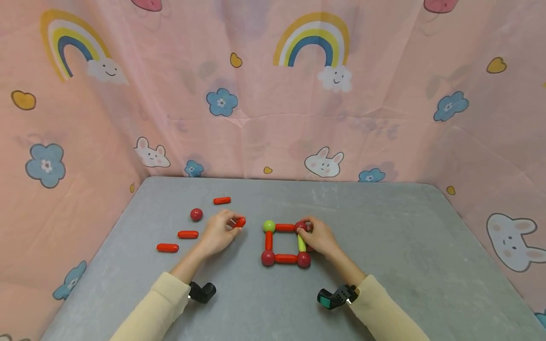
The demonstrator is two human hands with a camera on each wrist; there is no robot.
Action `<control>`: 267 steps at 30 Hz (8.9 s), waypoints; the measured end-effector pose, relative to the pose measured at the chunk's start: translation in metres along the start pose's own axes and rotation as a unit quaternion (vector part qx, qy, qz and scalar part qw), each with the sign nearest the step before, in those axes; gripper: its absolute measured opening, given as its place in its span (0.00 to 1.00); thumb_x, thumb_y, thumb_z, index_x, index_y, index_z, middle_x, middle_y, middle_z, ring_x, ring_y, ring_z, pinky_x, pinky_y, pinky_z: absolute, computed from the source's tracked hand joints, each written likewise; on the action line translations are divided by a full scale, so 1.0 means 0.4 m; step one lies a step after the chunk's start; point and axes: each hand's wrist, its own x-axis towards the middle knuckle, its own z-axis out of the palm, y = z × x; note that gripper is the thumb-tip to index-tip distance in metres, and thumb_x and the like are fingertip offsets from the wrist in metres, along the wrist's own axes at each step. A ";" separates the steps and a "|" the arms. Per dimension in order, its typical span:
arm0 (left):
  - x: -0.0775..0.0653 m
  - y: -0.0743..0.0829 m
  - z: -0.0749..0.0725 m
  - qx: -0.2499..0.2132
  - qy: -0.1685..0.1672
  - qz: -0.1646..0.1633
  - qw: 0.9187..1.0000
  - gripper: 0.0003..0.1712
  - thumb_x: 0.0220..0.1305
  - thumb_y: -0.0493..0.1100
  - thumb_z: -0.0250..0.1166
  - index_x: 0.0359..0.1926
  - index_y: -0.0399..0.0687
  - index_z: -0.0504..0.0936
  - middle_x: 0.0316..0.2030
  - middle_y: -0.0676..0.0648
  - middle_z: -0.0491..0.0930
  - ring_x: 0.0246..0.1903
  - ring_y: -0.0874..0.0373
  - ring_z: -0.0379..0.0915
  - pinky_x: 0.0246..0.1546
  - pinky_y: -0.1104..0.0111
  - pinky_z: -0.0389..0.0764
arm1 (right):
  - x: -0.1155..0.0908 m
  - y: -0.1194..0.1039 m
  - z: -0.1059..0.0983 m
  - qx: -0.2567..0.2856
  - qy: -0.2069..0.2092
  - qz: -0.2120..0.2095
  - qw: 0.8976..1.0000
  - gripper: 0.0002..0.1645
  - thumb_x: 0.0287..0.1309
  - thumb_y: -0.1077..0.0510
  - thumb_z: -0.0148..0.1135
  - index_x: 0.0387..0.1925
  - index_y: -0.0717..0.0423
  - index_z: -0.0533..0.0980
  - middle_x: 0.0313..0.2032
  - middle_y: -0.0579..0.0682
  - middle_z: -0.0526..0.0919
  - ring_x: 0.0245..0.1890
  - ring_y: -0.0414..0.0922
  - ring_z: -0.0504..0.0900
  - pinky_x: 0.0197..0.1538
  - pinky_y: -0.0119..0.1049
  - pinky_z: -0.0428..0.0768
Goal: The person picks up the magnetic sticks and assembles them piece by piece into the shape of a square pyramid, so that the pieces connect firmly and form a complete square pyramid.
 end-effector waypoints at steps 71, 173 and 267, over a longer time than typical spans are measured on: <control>0.004 0.010 0.087 -0.130 -0.052 -0.010 0.990 0.15 0.52 0.37 0.68 0.44 0.44 0.81 0.41 0.46 0.81 0.36 0.58 0.79 0.34 0.68 0.79 | -0.112 0.031 -0.022 0.039 -0.062 -0.064 0.995 0.34 0.54 0.57 0.64 0.60 0.63 0.64 0.51 0.60 0.70 0.32 0.40 0.74 0.28 0.28 0.74; -0.165 -0.171 -0.243 0.001 0.051 -0.059 0.997 0.20 0.57 0.46 0.65 0.49 0.42 0.78 0.47 0.41 0.77 0.48 0.47 0.71 0.50 0.53 0.72 | -0.059 0.064 -0.038 0.012 -0.036 -0.082 0.996 0.18 0.54 0.63 0.62 0.48 0.56 0.74 0.43 0.52 0.79 0.32 0.42 0.75 0.34 0.32 0.74; -0.008 0.063 0.068 -0.138 -0.062 0.007 0.988 0.13 0.52 0.36 0.68 0.39 0.51 0.77 0.36 0.52 0.79 0.39 0.59 0.78 0.40 0.69 0.79 | -0.062 0.068 -0.036 0.012 -0.033 -0.089 0.995 0.17 0.54 0.64 0.61 0.48 0.57 0.73 0.42 0.53 0.79 0.32 0.41 0.76 0.37 0.34 0.75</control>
